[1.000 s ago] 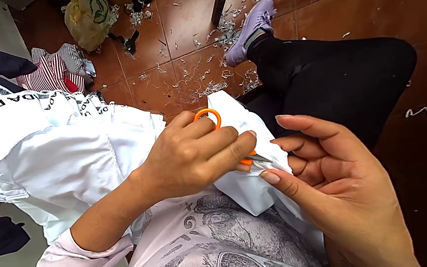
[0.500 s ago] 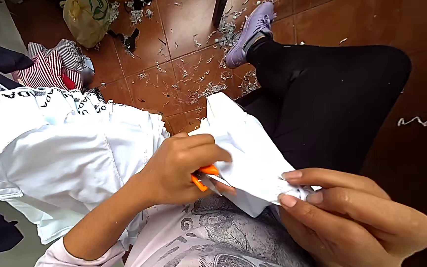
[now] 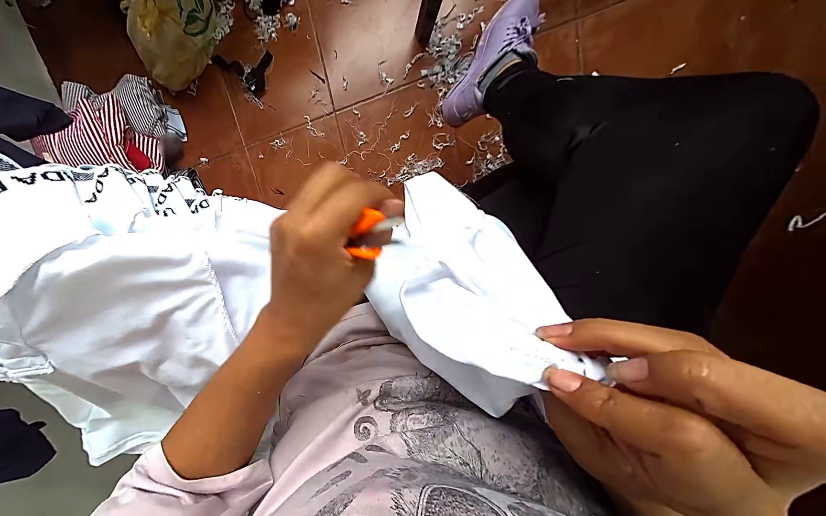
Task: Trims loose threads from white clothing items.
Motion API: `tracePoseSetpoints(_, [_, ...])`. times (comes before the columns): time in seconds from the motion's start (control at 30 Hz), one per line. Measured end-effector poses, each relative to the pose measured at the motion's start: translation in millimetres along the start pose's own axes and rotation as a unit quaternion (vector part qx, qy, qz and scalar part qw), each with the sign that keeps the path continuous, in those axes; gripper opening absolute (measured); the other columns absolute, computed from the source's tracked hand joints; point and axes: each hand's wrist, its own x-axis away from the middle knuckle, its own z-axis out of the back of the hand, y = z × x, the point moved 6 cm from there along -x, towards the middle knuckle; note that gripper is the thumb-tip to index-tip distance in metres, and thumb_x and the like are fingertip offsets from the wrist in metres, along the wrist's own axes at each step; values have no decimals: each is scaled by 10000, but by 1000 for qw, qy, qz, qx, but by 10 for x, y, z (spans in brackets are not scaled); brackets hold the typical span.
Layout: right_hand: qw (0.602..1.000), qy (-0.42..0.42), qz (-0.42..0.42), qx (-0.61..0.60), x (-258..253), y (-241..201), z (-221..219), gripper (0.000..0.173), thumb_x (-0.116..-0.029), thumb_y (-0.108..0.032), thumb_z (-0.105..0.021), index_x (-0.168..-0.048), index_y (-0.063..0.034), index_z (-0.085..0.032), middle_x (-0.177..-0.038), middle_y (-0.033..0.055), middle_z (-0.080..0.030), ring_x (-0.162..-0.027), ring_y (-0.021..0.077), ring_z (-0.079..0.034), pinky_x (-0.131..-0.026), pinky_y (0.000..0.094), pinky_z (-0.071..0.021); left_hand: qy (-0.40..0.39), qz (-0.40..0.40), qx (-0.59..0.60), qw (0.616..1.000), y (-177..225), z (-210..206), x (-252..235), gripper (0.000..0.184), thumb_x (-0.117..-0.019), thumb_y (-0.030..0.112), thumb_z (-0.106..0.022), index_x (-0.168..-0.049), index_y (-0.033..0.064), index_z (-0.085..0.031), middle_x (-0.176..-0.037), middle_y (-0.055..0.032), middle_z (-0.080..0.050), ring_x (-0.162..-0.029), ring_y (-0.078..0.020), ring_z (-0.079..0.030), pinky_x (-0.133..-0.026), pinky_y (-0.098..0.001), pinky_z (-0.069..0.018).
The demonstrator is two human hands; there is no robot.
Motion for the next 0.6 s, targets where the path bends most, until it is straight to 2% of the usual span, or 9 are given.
tracePoseSetpoints(0.03, [1000, 4, 0, 2, 1, -5, -2, 161, -916, 11, -668, -900, -77, -534, -956, 45, -529, -1015, 158, -627, -928, 327, -589, -3, 10, -48, 999, -65, 42, -17, 214, -937, 90, -679, -1107, -38, -705, -969, -164, -662, -825, -190, -624, -702, -304, -512])
tracePoseSetpoints(0.07, [1000, 2, 1, 7, -5, -10, -6, 163, -917, 12, -667, -898, -75, -530, -955, 46, -520, -1003, 156, -620, -928, 325, -585, -22, 20, -46, 998, -94, 65, -20, 360, -943, 114, -673, -1258, -54, -631, -1050, -171, -621, -833, -181, -584, -694, -291, -488])
tracePoseSetpoints(0.1, [1000, -2, 4, 11, -15, -13, -12, 164, -917, 15, -665, -896, -72, -527, -954, 49, -514, -991, 157, -616, -926, 327, -584, -43, 19, 2, 999, -70, 73, -8, 444, -958, 162, -672, -1327, -66, -578, -1063, -141, -584, -802, -124, -531, -660, -234, -446])
tracePoseSetpoints(0.17, [1000, -9, 7, 13, -29, -18, -22, 162, -915, 21, -666, -892, -65, -531, -944, 54, -518, -984, 169, -622, -918, 335, -588, -111, 0, 120, 986, 161, 54, 48, 453, -967, 280, -658, -1248, -74, -625, -1013, -101, -617, -800, -61, -540, -667, -187, -456])
tracePoseSetpoints(0.23, [1000, -12, 6, 10, -46, -25, -21, 162, -915, 24, -665, -891, -61, -530, -939, 56, -531, -983, 177, -630, -903, 334, -592, -210, -25, 151, 966, 419, -1, 137, 567, -1007, 452, -564, -1232, -66, -609, -975, -64, -608, -862, -81, -561, -746, -240, -498])
tracePoseSetpoints(0.27, [1000, -14, 6, 12, -53, -23, -18, 162, -916, 21, -664, -894, -63, -528, -940, 55, -535, -981, 175, -632, -896, 332, -593, -228, -51, 138, 963, 496, -23, 169, 540, -1029, 457, -517, -1184, -48, -629, -932, -53, -615, -861, -107, -569, -767, -282, -497])
tracePoseSetpoints(0.33, [1000, -16, 9, 19, -58, -36, -19, 164, -914, 25, -670, -892, -55, -529, -936, 63, -528, -960, 184, -626, -885, 341, -591, -222, -105, 83, 966, 575, -50, 219, 419, -1031, 381, -546, -1094, -7, -693, -833, -41, -636, -793, -149, -572, -721, -315, -456])
tracePoseSetpoints(0.43, [999, -17, 19, 30, -62, -66, -28, 165, -909, 37, -674, -890, -41, -530, -937, 75, -531, -954, 200, -630, -873, 350, -597, -216, -136, 11, 967, 597, -88, 269, 356, -1001, 359, -625, -1101, 32, -725, -802, -39, -658, -766, -180, -603, -692, -329, -455])
tracePoseSetpoints(0.6, [998, -19, 22, 51, -72, -89, -32, 154, -916, 29, -671, -893, -39, -534, -962, 79, -534, -970, 199, -625, -871, 335, -588, -215, -145, 24, 965, 608, -135, 277, 325, -994, 330, -639, -1110, 44, -742, -813, -40, -678, -780, -183, -618, -709, -333, -459])
